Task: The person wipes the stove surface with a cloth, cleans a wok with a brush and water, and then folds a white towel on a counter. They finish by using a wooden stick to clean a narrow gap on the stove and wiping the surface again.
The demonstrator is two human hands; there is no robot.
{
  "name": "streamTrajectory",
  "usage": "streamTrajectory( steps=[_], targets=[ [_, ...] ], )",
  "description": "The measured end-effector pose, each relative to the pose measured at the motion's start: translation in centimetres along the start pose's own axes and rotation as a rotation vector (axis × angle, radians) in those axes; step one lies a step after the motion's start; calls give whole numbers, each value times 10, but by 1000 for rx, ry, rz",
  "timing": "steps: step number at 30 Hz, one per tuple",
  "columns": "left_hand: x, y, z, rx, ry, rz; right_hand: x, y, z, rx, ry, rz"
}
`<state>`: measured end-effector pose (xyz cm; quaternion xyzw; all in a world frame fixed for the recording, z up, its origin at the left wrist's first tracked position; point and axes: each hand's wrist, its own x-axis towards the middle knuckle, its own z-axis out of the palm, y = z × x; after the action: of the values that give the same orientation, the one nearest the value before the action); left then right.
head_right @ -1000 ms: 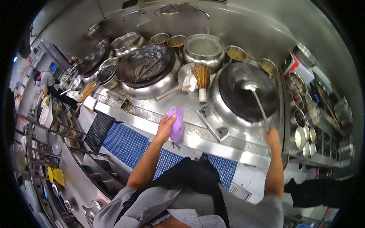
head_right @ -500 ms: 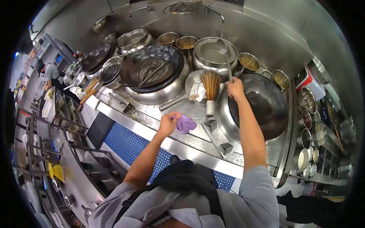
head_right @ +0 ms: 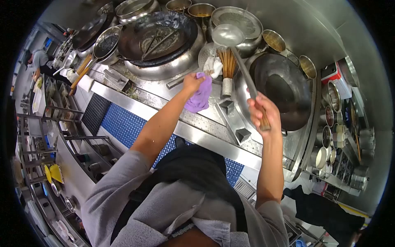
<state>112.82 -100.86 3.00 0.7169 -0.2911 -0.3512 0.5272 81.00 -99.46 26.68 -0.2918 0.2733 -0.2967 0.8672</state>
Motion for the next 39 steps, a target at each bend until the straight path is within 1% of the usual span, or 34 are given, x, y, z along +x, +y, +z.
streamTrajectory(
  steps=[1, 2, 3, 4, 5, 7, 8, 9, 11, 12, 13, 14, 15, 16, 18, 19, 20, 21, 23, 26, 29, 30, 33, 35, 37, 38, 39],
  targets=[
    [4, -7, 7, 80, -8, -19, -18, 7, 3, -1, 37, 18],
    [1, 0, 9, 141, -35, -63, -34, 14, 3, -39, 114, 29],
    [-5, 18, 8, 203, -63, -107, -46, 20, 3, -84, 104, 51],
    [-7, 24, 10, 266, -89, -151, -60, 26, 5, -157, 148, 46],
    [1, 14, 17, 323, -67, -125, -72, 30, 6, -231, 188, 43],
    [28, -14, 31, 440, -17, -69, -92, 36, 0, -486, 194, 23],
    [35, -16, 30, 438, -40, -29, -96, 36, -3, -612, 194, 7],
    [39, -12, 27, 436, -65, 13, -95, 34, -5, -666, 216, -31],
    [37, -8, 23, 274, -160, 24, -90, 29, -12, -771, 267, -105],
    [28, 13, 13, 111, -225, -3, -77, 24, -16, -795, 283, -144],
    [21, 28, 6, -53, -286, -25, -60, 16, -17, -844, 251, -179],
    [16, 24, 5, 4, -311, 44, -36, 11, -20, -846, 244, -248],
    [10, 15, 3, 58, -334, 113, -11, 3, -20, -926, 273, -265],
    [5, 13, 1, 111, -352, 190, 19, -4, -17, -908, 296, -291],
    [-32, 17, -9, 642, -231, 360, 84, -16, -31, -993, 310, -376],
    [-52, 18, -11, 818, -224, 205, 116, -23, -38, -1114, 386, -392],
    [-67, 16, -12, 987, -212, 44, 142, -32, -41, -1201, 417, -413],
    [-54, -38, -8, 1014, -183, -23, 160, -39, -33, -1319, 488, -409],
    [-67, -33, -18, 910, -234, -134, 194, -46, -35, -1311, 530, -422],
    [-69, -20, -29, 616, -154, -57, 222, -64, -54, -746, 303, -195],
    [-49, -17, -35, 129, -46, -67, 200, -68, -50, -305, 211, -147],
    [-46, -6, -41, 22, -73, -144, 189, -68, -48, -237, 189, -142],
    [-56, 59, -51, -730, -252, -166, 143, -68, -40, -111, 85, -128],
    [-67, 98, -57, -809, -387, -181, 100, -65, -25, -47, -21, -97],
    [-54, 89, -46, -685, -451, -114, 59, -52, -15, -54, -55, -87],
    [-43, 73, -39, -675, -433, -193, 38, -45, -8, -39, -40, -72],
    [-36, 60, -32, -559, -391, -197, 20, -36, -5, -23, -28, -61]
  ],
)
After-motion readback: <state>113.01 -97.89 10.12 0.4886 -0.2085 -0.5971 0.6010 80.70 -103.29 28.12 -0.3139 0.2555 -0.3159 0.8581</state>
